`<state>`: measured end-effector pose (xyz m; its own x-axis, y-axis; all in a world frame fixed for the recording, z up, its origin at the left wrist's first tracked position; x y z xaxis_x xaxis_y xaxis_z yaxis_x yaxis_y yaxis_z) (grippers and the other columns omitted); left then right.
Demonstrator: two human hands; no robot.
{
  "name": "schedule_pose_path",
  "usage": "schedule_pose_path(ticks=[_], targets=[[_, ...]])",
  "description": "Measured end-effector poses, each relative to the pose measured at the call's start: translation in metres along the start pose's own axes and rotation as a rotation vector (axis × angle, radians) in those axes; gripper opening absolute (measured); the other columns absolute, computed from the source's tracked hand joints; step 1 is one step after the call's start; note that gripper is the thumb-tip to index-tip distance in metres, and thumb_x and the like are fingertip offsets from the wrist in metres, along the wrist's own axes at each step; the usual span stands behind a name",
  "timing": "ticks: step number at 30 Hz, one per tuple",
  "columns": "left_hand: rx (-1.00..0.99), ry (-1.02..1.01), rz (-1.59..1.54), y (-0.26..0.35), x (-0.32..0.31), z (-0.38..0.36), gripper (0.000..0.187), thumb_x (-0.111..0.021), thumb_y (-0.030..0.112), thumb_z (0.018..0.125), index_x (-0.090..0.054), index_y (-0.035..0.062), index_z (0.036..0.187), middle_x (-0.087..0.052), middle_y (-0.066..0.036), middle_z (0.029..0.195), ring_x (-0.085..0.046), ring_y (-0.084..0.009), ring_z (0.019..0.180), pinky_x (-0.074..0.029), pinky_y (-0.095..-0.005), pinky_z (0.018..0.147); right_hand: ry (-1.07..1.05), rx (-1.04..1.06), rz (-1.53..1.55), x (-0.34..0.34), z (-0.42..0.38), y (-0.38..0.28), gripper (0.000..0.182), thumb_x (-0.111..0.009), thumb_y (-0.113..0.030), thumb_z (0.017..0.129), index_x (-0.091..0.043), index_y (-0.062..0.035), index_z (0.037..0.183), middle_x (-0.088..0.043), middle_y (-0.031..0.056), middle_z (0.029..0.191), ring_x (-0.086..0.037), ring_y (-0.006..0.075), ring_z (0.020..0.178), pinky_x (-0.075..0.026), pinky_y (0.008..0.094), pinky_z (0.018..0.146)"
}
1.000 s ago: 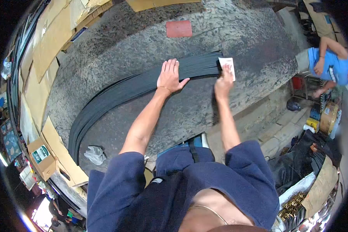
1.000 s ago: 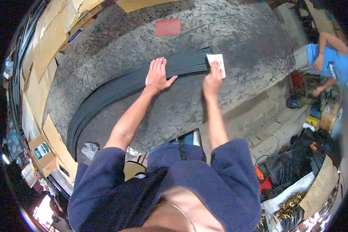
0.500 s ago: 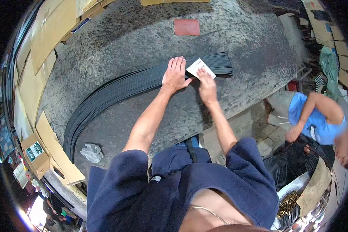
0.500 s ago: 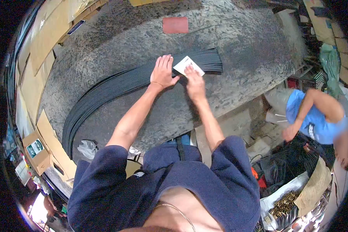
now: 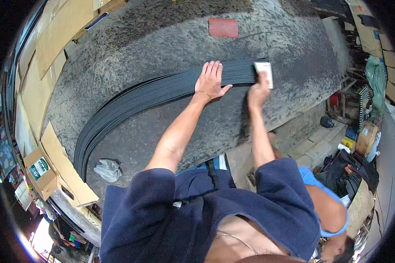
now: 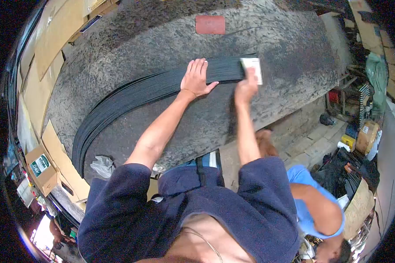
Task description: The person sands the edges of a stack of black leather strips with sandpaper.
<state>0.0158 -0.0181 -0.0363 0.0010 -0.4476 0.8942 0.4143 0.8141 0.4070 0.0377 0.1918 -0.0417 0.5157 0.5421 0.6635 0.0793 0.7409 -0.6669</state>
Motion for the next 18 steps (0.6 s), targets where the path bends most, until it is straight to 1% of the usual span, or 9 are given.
schedule_pose_path(ticks=[3, 4, 5, 7, 9, 12, 15, 17, 18], targets=[[-0.003, -0.047, -0.005, -0.003, 0.006, 0.003, 0.093, -0.079, 0.053, 0.072, -0.050, -0.0089, 0.135, -0.050, -0.023, 0.142, -0.043, -0.0376, 0.137, -0.028, -0.0508, 0.119, -0.337, 0.444, -0.036, -0.013, -0.054, -0.041, 0.043, -0.051, 0.006, 0.085, -0.067, -0.0007, 0.124, -0.065, 0.0197, 0.131, -0.060, 0.0347, 0.125, -0.043, 0.0423, 0.111], [0.002, -0.028, -0.020, -0.004, 0.004, 0.002, 0.092, -0.078, 0.053, 0.073, -0.050, -0.0090, 0.135, -0.050, -0.023, 0.143, -0.043, -0.0376, 0.137, -0.028, -0.0510, 0.119, -0.438, 0.516, -0.023, -0.006, -0.039, -0.025, 0.043, -0.052, 0.007, 0.085, -0.067, -0.0032, 0.124, -0.066, 0.0190, 0.130, -0.061, 0.0336, 0.125, -0.044, 0.0433, 0.110], [0.004, -0.007, -0.035, -0.005, 0.001, 0.002, 0.092, -0.077, 0.054, 0.074, -0.051, -0.0090, 0.135, -0.050, -0.023, 0.143, -0.043, -0.0375, 0.137, -0.028, -0.0512, 0.119, -0.443, 0.462, -0.029, -0.001, -0.024, -0.009, 0.040, -0.052, 0.007, 0.085, -0.068, -0.0017, 0.121, -0.066, 0.0185, 0.129, -0.062, 0.0341, 0.123, -0.045, 0.0449, 0.108], [0.001, 0.015, -0.058, -0.005, 0.003, 0.001, 0.092, -0.075, 0.056, 0.076, -0.051, -0.0094, 0.136, -0.051, -0.023, 0.143, -0.043, -0.0377, 0.138, -0.028, -0.0505, 0.120, -0.276, 0.142, -0.082, 0.017, 0.008, 0.000, 0.037, -0.053, 0.006, 0.086, -0.068, 0.0001, 0.120, -0.068, 0.0197, 0.125, -0.063, 0.0361, 0.121, -0.045, 0.0458, 0.106], [-0.020, 0.017, -0.008, -0.003, 0.001, 0.002, 0.092, -0.073, 0.058, 0.077, -0.051, -0.0095, 0.135, -0.051, -0.023, 0.142, -0.044, -0.0379, 0.137, -0.028, -0.0503, 0.120, -0.015, 0.071, -0.078, 0.003, 0.002, -0.008, 0.038, -0.051, 0.010, 0.086, -0.067, 0.0003, 0.119, -0.067, 0.0198, 0.126, -0.059, 0.0377, 0.126, -0.040, 0.0458, 0.112], [-0.044, -0.018, -0.002, -0.011, 0.001, 0.001, 0.093, -0.070, 0.060, 0.080, -0.049, -0.0082, 0.138, -0.049, -0.023, 0.146, -0.041, -0.0368, 0.140, -0.028, -0.0516, 0.120, -0.283, 0.322, -0.083, -0.016, -0.043, -0.039, 0.050, -0.054, 0.013, 0.080, -0.066, -0.0041, 0.125, -0.064, 0.0154, 0.134, -0.055, 0.0324, 0.133, -0.039, 0.0478, 0.114], [-0.063, -0.137, 0.148, -0.021, 0.026, -0.019, 0.093, -0.061, 0.062, 0.087, -0.042, -0.0061, 0.147, -0.040, -0.020, 0.156, -0.031, -0.0338, 0.148, -0.021, -0.0564, 0.121, -0.350, 0.426, -0.003, -0.009, -0.024, -0.015, 0.052, -0.053, 0.013, 0.080, -0.065, -0.0041, 0.128, -0.064, 0.0159, 0.134, -0.055, 0.0318, 0.133, -0.040, 0.0485, 0.113], [0.107, -0.174, 0.219, -0.045, 0.040, -0.046, 0.094, -0.054, 0.065, 0.091, -0.036, -0.0039, 0.151, -0.033, -0.018, 0.161, -0.024, -0.0320, 0.152, -0.016, -0.0593, 0.121, -0.160, 0.267, -0.105, -0.017, -0.022, -0.015, 0.049, -0.052, 0.012, 0.080, -0.066, -0.0018, 0.125, -0.065, 0.0174, 0.131, -0.056, 0.0350, 0.130, -0.042, 0.0472, 0.110], [0.087, -0.188, 0.206, -0.060, 0.040, -0.056, 0.097, -0.050, 0.070, 0.091, -0.033, -0.0019, 0.154, -0.028, -0.018, 0.163, -0.022, -0.0310, 0.153, -0.016, -0.0600, 0.121, -0.045, 0.154, -0.080, -0.029, -0.025, -0.025, 0.047, -0.051, 0.012, 0.080, -0.067, -0.0017, 0.123, -0.066, 0.0182, 0.130, -0.056, 0.0358, 0.130, -0.042, 0.0472, 0.110]])
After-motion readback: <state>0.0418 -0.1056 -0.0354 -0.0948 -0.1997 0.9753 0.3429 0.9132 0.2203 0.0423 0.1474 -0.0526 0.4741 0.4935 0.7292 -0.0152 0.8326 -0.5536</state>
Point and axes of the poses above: each hand's wrist, its own z-axis towards the middle knuckle, its own x-axis out of the back of the hand, y = z × x, the point moved 1 cm from there along z, towards the middle knuckle
